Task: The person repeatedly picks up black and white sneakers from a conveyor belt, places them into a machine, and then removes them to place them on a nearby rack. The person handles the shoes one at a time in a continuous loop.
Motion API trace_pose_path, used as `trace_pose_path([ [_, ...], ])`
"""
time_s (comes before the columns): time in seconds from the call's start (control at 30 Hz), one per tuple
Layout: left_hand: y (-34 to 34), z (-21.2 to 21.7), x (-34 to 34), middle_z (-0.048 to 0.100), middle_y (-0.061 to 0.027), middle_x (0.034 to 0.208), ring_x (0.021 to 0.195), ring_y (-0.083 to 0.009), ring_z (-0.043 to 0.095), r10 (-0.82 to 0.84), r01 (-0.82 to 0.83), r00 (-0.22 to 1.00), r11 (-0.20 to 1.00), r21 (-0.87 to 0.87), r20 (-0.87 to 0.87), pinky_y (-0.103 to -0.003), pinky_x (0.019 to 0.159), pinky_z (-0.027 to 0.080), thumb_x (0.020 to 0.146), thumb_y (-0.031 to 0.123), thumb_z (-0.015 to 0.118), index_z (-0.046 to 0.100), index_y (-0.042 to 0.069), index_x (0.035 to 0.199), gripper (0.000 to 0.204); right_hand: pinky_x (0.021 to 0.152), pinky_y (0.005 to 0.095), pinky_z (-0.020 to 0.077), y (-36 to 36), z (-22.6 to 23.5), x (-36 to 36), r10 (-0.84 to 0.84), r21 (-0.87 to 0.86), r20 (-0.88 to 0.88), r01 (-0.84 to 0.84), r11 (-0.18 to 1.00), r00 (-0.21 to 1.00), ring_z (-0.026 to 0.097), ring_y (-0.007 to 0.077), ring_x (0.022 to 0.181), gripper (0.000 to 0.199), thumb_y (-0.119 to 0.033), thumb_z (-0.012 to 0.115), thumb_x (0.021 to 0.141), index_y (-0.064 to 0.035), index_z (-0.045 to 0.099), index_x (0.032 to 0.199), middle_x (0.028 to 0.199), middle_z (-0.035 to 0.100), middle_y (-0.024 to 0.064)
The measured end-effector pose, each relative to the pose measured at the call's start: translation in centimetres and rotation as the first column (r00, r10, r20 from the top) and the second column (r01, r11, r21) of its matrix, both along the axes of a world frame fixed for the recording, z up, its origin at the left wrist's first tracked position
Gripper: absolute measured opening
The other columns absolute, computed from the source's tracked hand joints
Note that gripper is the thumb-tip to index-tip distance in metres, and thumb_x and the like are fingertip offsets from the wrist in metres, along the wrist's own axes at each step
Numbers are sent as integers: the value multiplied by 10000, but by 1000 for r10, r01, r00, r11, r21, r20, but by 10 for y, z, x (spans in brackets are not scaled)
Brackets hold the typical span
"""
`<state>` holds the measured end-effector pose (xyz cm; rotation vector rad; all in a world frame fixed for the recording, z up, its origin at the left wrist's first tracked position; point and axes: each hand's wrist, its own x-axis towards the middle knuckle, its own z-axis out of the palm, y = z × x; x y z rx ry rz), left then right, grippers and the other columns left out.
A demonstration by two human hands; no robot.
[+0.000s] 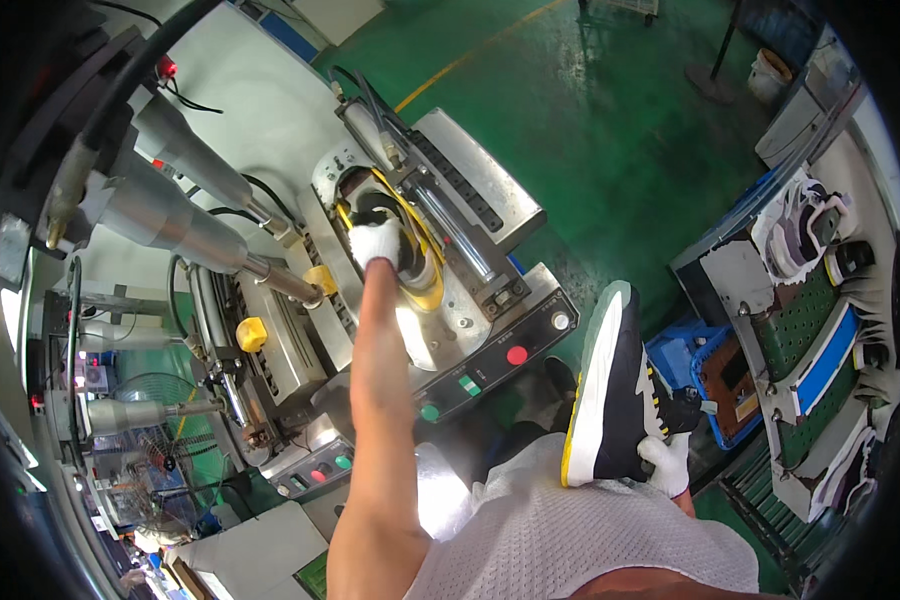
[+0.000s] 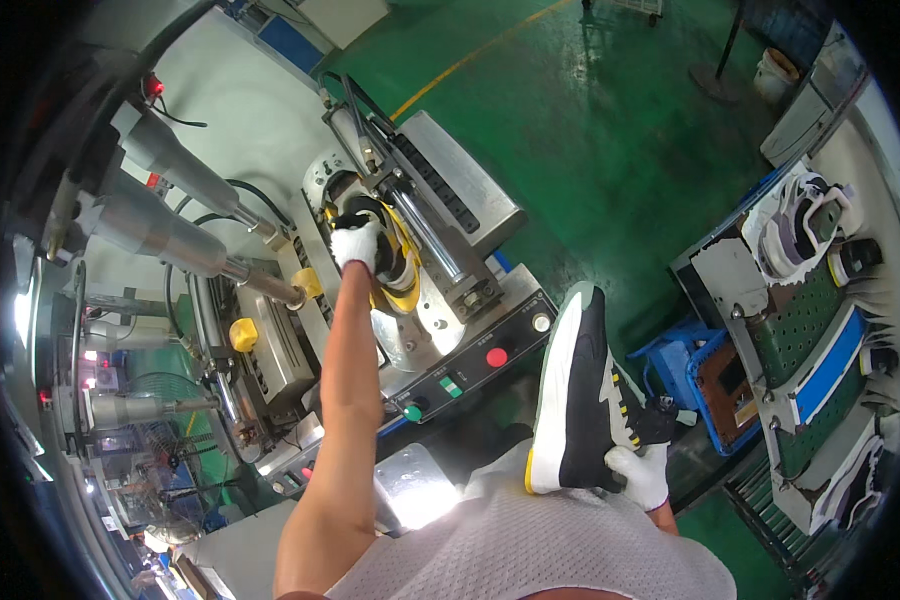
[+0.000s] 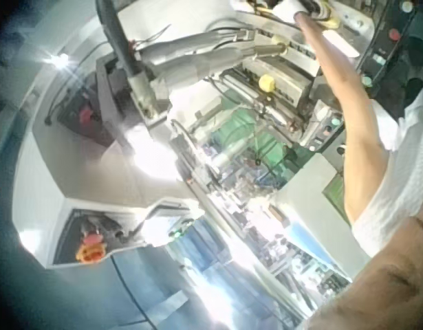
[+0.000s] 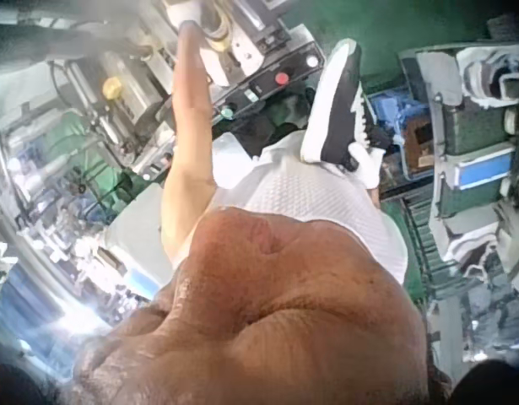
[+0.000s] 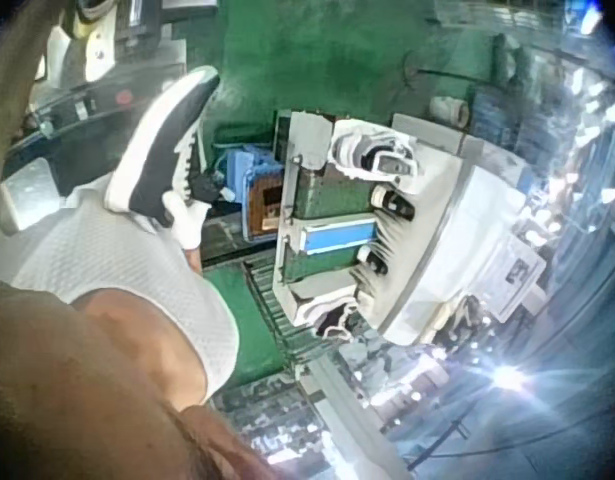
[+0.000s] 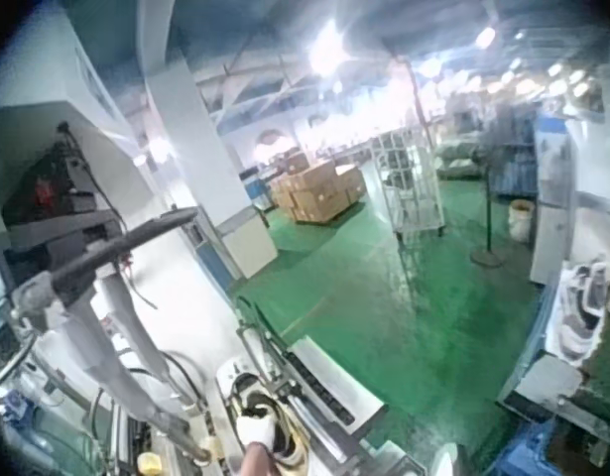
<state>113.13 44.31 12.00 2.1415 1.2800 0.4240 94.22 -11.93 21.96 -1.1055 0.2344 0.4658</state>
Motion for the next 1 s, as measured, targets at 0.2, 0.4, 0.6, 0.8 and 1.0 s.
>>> trace_pose_path([
  [0.2, 7, 73, -28, 762, -95, 905, 784, -159, 709, -20, 34, 998, 975, -221, 63, -340, 702, 573, 752, 231, 876, 780, -35, 983, 365, 927, 340, 549, 31, 1, 13, -1, -75, -144, -10, 997, 990, 646, 211, 1089, 666, -9, 665, 815, -44, 512, 1463, 1288, 637, 75],
  [0.4, -61, 132, -162, 773, -130, 930, 847, -162, 705, -85, 177, 906, 966, -188, 416, -352, 763, 559, 809, 187, 796, 745, -58, 1049, 347, 994, 362, 510, 67, 17, 39, 142, -226, 277, -79, 971, 950, 619, 217, 1137, 592, -59, 743, 817, -25, 588, 1388, 1275, 648, 82],
  [0.6, -144, 132, -342, 716, -52, 984, 829, -134, 644, 74, 76, 821, 969, -237, 566, -306, 777, 535, 891, 69, 708, 675, -2, 1133, 254, 981, 337, 502, 171, 48, 91, 422, -493, 543, -130, 860, 726, 641, 171, 1079, 426, -83, 760, 846, 17, 673, 1250, 1193, 699, 79],
  [0.8, -220, 91, -527, 691, -102, 1056, 913, -161, 660, 373, -172, 840, 872, -459, 394, -316, 846, 541, 880, 26, 683, 630, -21, 1183, 311, 754, 339, 562, 381, 41, 204, 697, -414, 225, -581, 701, 680, 703, 174, 837, 318, -65, 806, 821, 67, 750, 1105, 968, 742, 82],
  [1.0, -302, 18, -651, 714, -294, 1083, 1017, -441, 700, 624, -662, 738, 744, -93, -259, -475, 934, 555, 882, 188, 711, 600, -112, 1265, 498, 924, 440, 581, 481, -70, 223, 927, -942, 260, 282, 182, 270, 728, 419, 1049, 674, -447, 806, 742, 120, 704, 1092, 1092, 722, 330],
])
